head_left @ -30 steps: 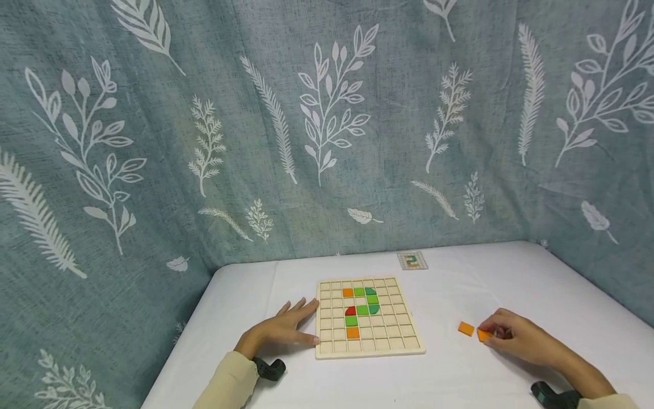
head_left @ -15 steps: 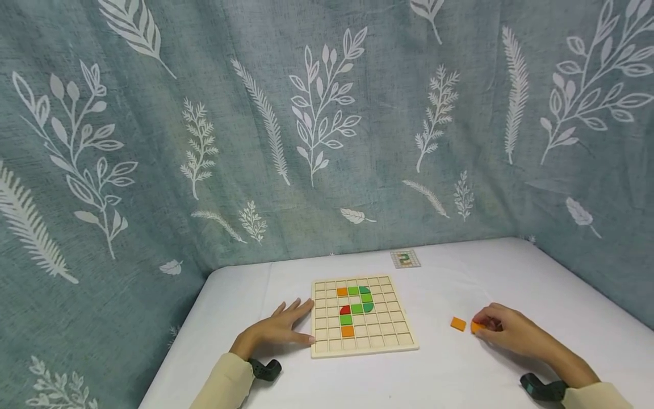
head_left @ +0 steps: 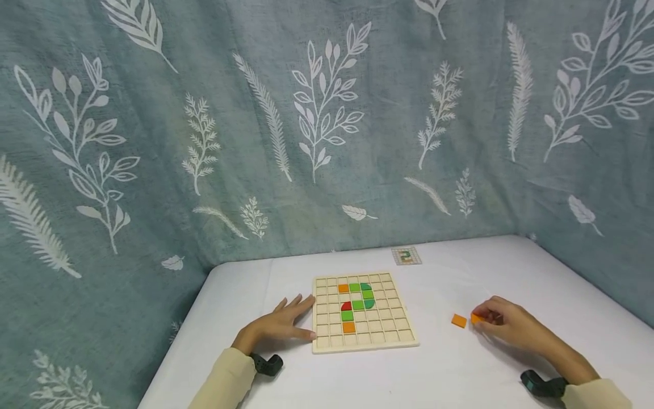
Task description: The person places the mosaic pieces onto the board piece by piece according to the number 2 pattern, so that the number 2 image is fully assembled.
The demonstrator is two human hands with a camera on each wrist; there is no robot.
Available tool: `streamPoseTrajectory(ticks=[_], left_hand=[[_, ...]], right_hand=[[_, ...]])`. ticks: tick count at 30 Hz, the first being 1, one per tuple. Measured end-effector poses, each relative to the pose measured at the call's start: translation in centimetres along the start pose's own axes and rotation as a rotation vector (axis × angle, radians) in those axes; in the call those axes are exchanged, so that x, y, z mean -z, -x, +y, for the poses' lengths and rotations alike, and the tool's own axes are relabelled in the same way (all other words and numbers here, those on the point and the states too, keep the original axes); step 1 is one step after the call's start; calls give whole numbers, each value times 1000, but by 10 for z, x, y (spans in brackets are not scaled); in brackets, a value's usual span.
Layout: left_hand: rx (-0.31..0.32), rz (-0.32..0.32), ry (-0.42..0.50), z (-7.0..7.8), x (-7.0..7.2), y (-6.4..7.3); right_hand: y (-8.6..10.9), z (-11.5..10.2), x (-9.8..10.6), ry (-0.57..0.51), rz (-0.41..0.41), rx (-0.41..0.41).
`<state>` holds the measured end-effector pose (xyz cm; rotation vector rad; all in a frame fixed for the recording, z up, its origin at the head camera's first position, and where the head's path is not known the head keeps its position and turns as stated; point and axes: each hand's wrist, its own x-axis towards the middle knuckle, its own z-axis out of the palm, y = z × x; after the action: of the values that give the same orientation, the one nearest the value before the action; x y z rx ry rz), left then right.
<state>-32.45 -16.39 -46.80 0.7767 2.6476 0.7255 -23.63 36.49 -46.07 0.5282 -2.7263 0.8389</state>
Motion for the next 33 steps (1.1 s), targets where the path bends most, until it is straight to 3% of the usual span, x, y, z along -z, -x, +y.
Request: streamPoseTrajectory(ticks=[10, 25, 33], left_hand=[[15, -3, -20, -1, 2, 4], [6, -4, -20, -3, 4, 0], [-2, -8, -17, -3, 2, 0]], right_hand=[[-15, -20, -1, -220, -78, 57], [-26, -44, 5, -218, -81, 174], [-39, -66, 2, -241, -146, 190]])
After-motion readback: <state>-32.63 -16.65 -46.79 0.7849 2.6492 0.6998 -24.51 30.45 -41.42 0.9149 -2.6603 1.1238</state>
